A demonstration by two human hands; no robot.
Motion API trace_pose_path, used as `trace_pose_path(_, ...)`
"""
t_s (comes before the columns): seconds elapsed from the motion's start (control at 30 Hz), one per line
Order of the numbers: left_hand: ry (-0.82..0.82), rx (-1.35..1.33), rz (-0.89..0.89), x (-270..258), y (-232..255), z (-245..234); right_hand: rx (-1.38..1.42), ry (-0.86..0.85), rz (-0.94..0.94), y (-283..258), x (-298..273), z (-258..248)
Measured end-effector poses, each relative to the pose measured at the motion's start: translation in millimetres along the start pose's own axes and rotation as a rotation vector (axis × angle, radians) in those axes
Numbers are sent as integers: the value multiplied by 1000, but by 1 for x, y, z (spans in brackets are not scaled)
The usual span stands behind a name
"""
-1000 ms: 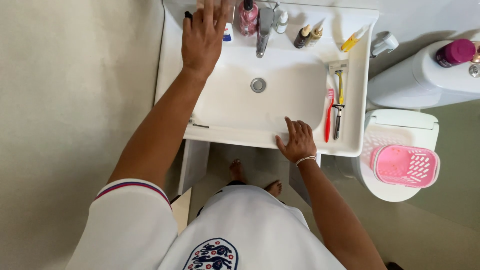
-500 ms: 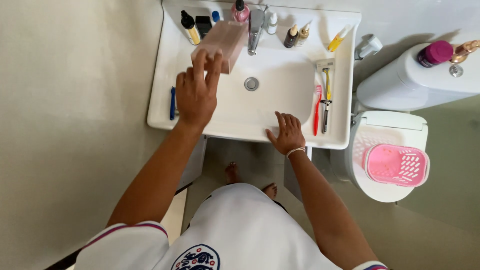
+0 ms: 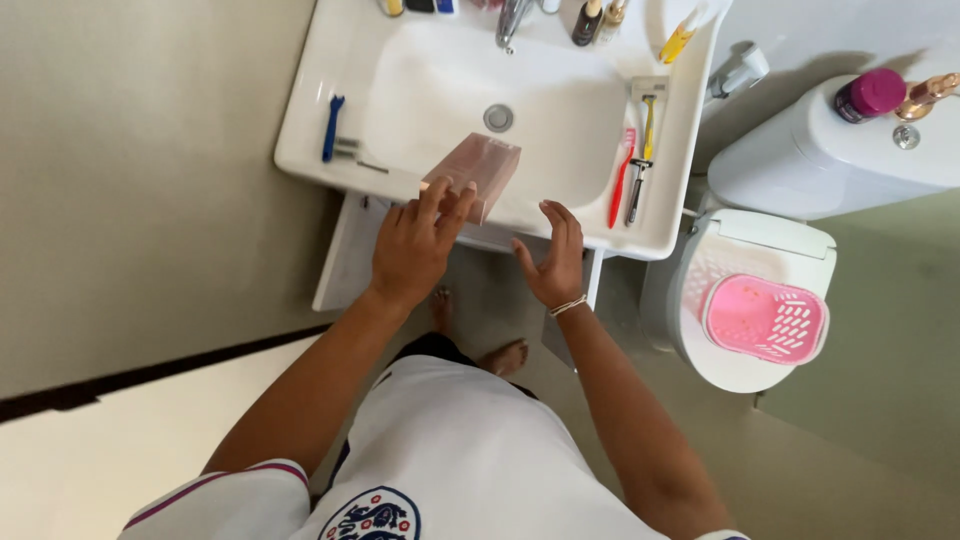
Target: Organizing and rearranging toiletries and cleaning supplies in a bathroom cabinet and on the sink ledge.
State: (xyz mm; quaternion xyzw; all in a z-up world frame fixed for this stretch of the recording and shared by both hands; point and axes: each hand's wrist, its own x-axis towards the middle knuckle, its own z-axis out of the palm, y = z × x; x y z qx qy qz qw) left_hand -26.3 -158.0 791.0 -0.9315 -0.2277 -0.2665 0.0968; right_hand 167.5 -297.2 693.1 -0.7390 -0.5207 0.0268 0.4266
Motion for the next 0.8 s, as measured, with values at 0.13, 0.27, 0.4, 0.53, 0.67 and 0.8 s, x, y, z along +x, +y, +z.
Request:
trace_pose_path(0.13, -54, 6, -2, -26, 22, -9, 90, 115, -162, -34, -12, -13)
trace_pose_path(0.27, -83, -26, 0, -48, 36, -15, 116, 135, -221, -61, -20, -23)
trace_pose_path(0.4, -101, -44, 24, -64, 44, -22, 136, 43, -231, -65, -39, -21)
trace_pose_path(0.53, -70, -53, 45, -92, 47, -25, 95, -77, -254, -74, -65, -13)
trace_pose_path(0.67, -130, -78, 6, -141, 52, -34, 83, -151, -251, -89, -100, -1)
trace_pose_path(0.8, -176, -43, -45, -190, 53, -54, 104, -261, -281, -114, -127, 6)
